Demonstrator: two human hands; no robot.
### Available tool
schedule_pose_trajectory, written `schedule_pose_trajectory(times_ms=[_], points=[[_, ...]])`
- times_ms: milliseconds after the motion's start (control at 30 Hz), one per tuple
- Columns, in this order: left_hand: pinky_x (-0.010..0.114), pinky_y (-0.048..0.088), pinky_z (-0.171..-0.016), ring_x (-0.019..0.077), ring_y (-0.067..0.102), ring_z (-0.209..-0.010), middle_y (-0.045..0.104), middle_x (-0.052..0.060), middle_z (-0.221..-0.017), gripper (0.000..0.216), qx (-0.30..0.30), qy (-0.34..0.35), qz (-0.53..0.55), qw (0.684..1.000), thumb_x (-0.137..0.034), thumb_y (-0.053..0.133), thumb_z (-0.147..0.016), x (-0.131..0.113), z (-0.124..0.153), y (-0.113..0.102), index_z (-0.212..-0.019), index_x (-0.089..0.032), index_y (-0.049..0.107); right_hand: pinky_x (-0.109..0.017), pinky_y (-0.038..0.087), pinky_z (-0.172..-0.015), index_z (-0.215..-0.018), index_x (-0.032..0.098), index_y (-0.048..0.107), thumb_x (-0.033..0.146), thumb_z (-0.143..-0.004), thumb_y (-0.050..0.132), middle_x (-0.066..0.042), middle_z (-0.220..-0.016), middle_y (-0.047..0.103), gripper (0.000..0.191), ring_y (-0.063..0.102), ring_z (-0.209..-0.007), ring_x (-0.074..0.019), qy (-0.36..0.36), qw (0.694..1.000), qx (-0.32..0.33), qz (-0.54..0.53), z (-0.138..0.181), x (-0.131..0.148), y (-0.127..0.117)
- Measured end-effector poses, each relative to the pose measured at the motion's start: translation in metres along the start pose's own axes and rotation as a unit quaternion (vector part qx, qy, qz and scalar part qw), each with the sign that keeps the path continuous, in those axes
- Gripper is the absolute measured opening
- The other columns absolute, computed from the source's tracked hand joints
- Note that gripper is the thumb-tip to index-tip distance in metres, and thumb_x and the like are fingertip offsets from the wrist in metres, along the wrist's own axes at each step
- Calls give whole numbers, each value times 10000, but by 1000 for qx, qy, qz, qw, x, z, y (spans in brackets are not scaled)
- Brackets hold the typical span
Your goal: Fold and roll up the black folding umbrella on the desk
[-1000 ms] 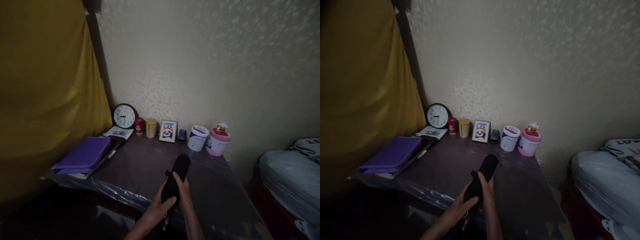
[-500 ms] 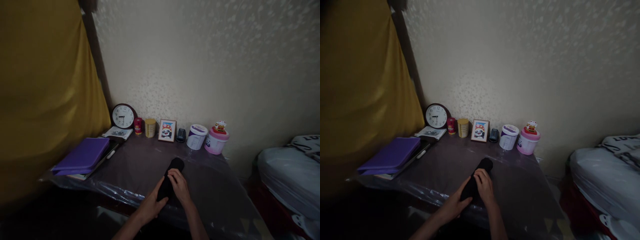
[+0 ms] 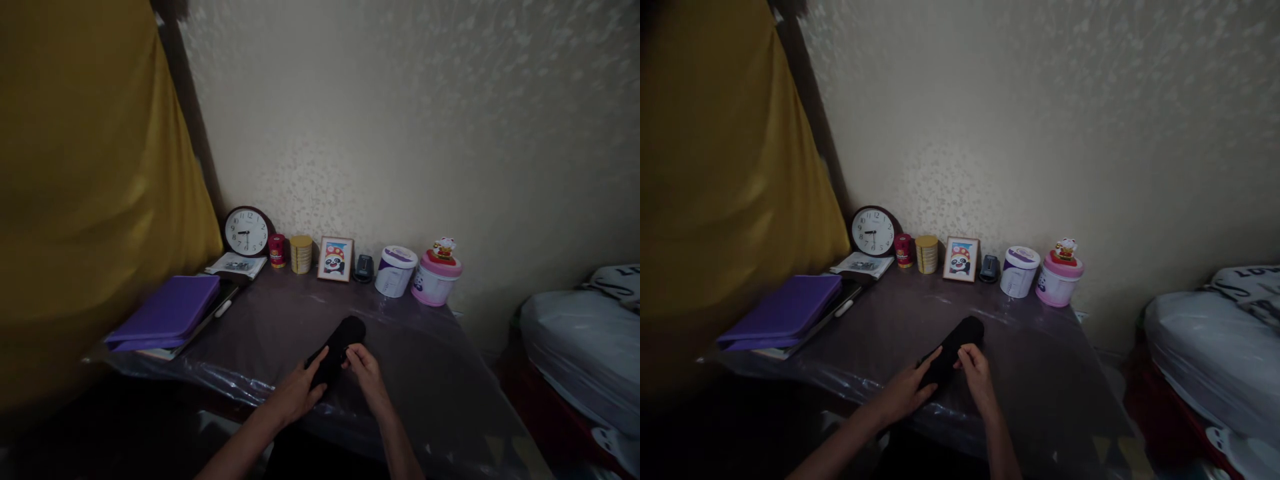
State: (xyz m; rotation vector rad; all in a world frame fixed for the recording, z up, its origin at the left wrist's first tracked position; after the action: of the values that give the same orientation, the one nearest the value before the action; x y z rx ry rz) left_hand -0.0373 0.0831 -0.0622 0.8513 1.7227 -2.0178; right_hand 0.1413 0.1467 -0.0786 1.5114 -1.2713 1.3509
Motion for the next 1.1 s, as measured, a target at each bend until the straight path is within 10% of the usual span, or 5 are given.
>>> schedule_pose_trajectory(times_ms=[867, 1100], points=[[358, 428, -845, 257, 562, -1011, 504, 115, -1189, 586, 24, 37, -72, 996, -289, 451, -790, -11, 2, 2, -1348, -316, 273, -218, 366, -547, -744, 171, 489, 357, -845, 417, 12, -707, 439, 223, 447, -578, -92, -14, 988, 105, 113, -20, 17, 12], [332, 414, -862, 241, 552, -1022, 511, 135, -1183, 676, 12, 12, -51, 999, -320, 457, -796, -12, 7, 0, -1393, -220, 157, -233, 371, -662, -775, 184, 554, 202, -810, 436, -17, -797, 502, 125, 501, -730, -121, -71, 923, 61, 374, -24, 27, 25]])
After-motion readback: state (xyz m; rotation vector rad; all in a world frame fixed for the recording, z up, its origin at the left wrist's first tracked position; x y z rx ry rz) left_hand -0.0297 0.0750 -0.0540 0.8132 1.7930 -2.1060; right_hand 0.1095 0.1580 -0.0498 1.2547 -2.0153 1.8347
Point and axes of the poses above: each hand's wrist, its own z-axis away from the middle knuckle, its own y-axis out of the palm, x = y × z, the point moved 1 cm from there along -z, towards the middle knuckle
